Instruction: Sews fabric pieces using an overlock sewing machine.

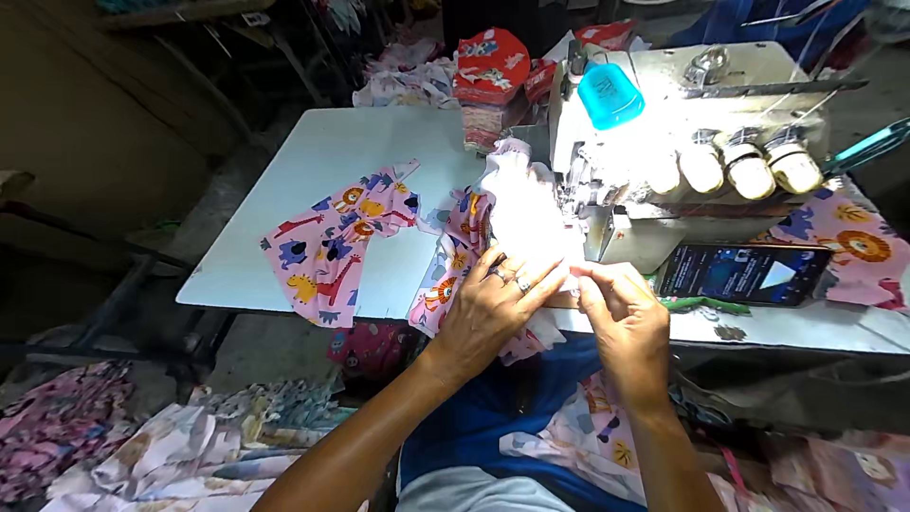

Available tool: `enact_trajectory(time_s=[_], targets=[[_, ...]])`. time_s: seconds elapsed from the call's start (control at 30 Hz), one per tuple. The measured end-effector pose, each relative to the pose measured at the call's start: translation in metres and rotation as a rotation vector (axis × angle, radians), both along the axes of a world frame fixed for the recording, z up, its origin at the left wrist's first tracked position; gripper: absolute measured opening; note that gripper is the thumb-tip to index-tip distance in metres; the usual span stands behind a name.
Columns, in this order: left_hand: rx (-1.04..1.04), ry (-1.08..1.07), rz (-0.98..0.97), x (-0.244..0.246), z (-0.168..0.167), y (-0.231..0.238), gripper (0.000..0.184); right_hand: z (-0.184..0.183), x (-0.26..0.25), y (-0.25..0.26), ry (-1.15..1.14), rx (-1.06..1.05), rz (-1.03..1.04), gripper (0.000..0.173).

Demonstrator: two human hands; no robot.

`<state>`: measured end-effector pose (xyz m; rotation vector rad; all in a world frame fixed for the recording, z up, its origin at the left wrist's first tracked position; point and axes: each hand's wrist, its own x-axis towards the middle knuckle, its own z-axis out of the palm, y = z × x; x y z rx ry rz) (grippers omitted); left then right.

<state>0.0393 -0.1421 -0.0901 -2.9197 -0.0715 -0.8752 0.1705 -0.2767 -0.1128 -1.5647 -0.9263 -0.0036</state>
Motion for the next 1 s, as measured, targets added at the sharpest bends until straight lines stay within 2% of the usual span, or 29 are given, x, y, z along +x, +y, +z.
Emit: enact_trajectory(time_s=[0.13,0.23,0.37,0.53,0.73,0.83,1.0], targets=[[-0.096,0.159,0.080,0.013,0.029,0.007,0.044,0.015,0.010,0.013,-0.364,-0.165,-0.137,0.027],[-0.116,0.155,0.142,0.030,0.035,0.019,0.042,0.019,0.012,0.015,-0.433,-0.260,-0.171,0.036],[-0.197,0.150,0.250,0.053,0.039,0.034,0.043,0.008,0.005,0.010,-0.389,-0.289,-0.166,0.042],[-0.315,0.052,0.382,0.058,0.039,0.031,0.038,-0.012,-0.008,0.002,-0.388,-0.288,-0.137,0.041],[-0.352,0.068,0.474,0.020,0.042,-0.003,0.039,-0.020,-0.022,0.000,-0.317,-0.229,-0.002,0.044],[-0.350,0.028,0.512,0.010,0.028,-0.008,0.045,-0.016,-0.027,0.004,-0.294,-0.206,0.094,0.046],[-0.499,-0.085,0.405,-0.014,0.000,-0.034,0.044,-0.009,-0.030,0.012,-0.126,-0.086,0.317,0.055]])
